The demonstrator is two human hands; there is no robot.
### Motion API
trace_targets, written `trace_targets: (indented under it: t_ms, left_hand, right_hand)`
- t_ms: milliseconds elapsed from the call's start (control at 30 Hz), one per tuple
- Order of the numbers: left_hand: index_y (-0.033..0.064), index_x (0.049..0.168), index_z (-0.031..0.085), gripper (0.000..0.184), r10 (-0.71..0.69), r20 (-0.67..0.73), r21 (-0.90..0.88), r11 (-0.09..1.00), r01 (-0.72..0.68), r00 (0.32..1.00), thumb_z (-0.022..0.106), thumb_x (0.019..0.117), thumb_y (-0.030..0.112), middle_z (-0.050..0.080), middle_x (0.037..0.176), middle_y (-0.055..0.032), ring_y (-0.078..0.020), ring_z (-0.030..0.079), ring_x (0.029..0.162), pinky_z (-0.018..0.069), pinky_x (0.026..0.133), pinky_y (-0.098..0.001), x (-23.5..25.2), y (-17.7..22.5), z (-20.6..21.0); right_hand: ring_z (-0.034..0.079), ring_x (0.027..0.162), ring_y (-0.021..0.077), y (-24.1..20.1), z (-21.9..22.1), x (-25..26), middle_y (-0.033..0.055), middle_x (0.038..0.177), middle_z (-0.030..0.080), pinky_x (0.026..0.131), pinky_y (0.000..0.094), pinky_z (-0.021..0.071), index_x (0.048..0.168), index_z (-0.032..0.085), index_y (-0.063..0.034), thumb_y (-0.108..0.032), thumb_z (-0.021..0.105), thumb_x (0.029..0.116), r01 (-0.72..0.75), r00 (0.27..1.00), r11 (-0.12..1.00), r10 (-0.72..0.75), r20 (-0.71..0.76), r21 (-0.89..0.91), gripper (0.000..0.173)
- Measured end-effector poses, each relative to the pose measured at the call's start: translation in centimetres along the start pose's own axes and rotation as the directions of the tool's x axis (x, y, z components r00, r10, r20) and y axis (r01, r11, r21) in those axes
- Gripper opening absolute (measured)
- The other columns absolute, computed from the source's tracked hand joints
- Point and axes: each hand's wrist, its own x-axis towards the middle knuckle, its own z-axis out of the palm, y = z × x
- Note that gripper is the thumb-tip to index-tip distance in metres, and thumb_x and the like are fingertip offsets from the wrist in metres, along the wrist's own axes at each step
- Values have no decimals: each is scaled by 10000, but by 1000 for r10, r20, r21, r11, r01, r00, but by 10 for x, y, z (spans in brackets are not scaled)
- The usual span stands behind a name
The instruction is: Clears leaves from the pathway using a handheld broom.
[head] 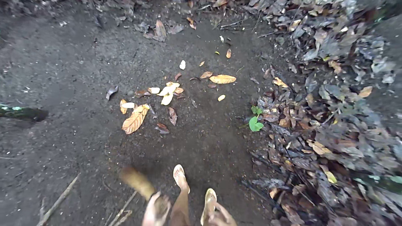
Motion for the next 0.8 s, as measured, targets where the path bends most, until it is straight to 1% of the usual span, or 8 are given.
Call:
trace_targets:
  t_ms: [67, 200, 333, 433, 567, 633, 733, 800]
  left_hand:
    - [54, 1186, 561, 268, -61, 126, 38, 998, 57, 990, 523, 1013, 255, 666, 938, -118, -207, 669, 768, 583, 661, -354, -7, -12, 89]
    - [185, 1537, 272, 594, -161, 404, 225, 972, 72, 901, 543, 1008, 169, 615, 1017, -141, -232, 651, 757, 574, 638, -365, -20, -26, 180]
    - [289, 1623, 105, 837, -107, 496, 267, 963, -34, 862, 577, 951, 126, 623, 1042, -146, -238, 659, 757, 580, 638, -370, -53, 2, 121]
    - [307, 1623, 31, 1002, 12, 376, 229, 968, -105, 926, 657, 865, 113, 632, 1081, -160, -272, 683, 825, 604, 706, -422, -89, 17, 51]
    - [290, 1613, 76, 860, 238, 46, 131, 961, -242, 970, 575, 941, 93, 638, 1073, -181, -291, 685, 797, 602, 650, -432, -64, 46, 9]
    - [235, 1526, 267, 590, 262, -127, 17, 965, -262, 957, 515, 1000, 134, 617, 989, -124, -225, 664, 757, 592, 630, -371, -18, 74, 27]
    - [83, 1190, 515, 246, 190, -211, -144, 964, -223, 959, 532, 1021, 262, 636, 929, -90, -180, 667, 766, 597, 673, -326, 42, 119, 121]
    - [75, 1261, 501, 291, 174, -80, -24, 984, -177, 981, 536, 1016, 229, 631, 936, -116, -201, 651, 760, 577, 669, -338, 66, 112, 215]
  right_hand:
    - [683, 1002, 298, -1, -15, -5, 242, 1216, 646, 883, 459, 572, 1515, 394, 11, -80, 611, 987, -14, 996, 1000, 16, -91, 15, 578]
    - [689, 968, 263, -10, -13, -2, 218, 1197, 648, 840, 416, 584, 1513, 412, -7, -73, 613, 988, -33, 996, 999, 34, -85, 5, 566]
    - [703, 956, 260, -25, -10, 12, 199, 1177, 673, 827, 414, 597, 1490, 461, -24, -60, 622, 980, -23, 1000, 999, 22, -5, -25, 536]
    - [700, 961, 261, -37, -24, 26, 198, 1205, 662, 819, 409, 595, 1498, 456, -36, -60, 597, 990, -18, 999, 999, 20, 47, -48, 528]
    - [706, 940, 263, -58, -53, 52, 210, 1185, 667, 802, 401, 599, 1500, 441, -25, -74, 603, 999, -18, 999, 999, 19, 44, -31, 528]
    - [703, 931, 255, -74, -71, 64, 214, 1178, 663, 798, 389, 594, 1503, 434, -18, -66, 596, 1003, -25, 999, 999, 26, 38, -19, 527]
    - [704, 926, 242, -96, -100, 74, 218, 1180, 661, 806, 379, 592, 1518, 406, -11, -53, 573, 1009, -50, 998, 999, 50, 29, -9, 537]
    - [695, 940, 242, -105, -119, 80, 217, 1195, 644, 822, 383, 585, 1525, 381, -7, -59, 552, 1019, -84, 996, 996, 84, 28, -1, 537]
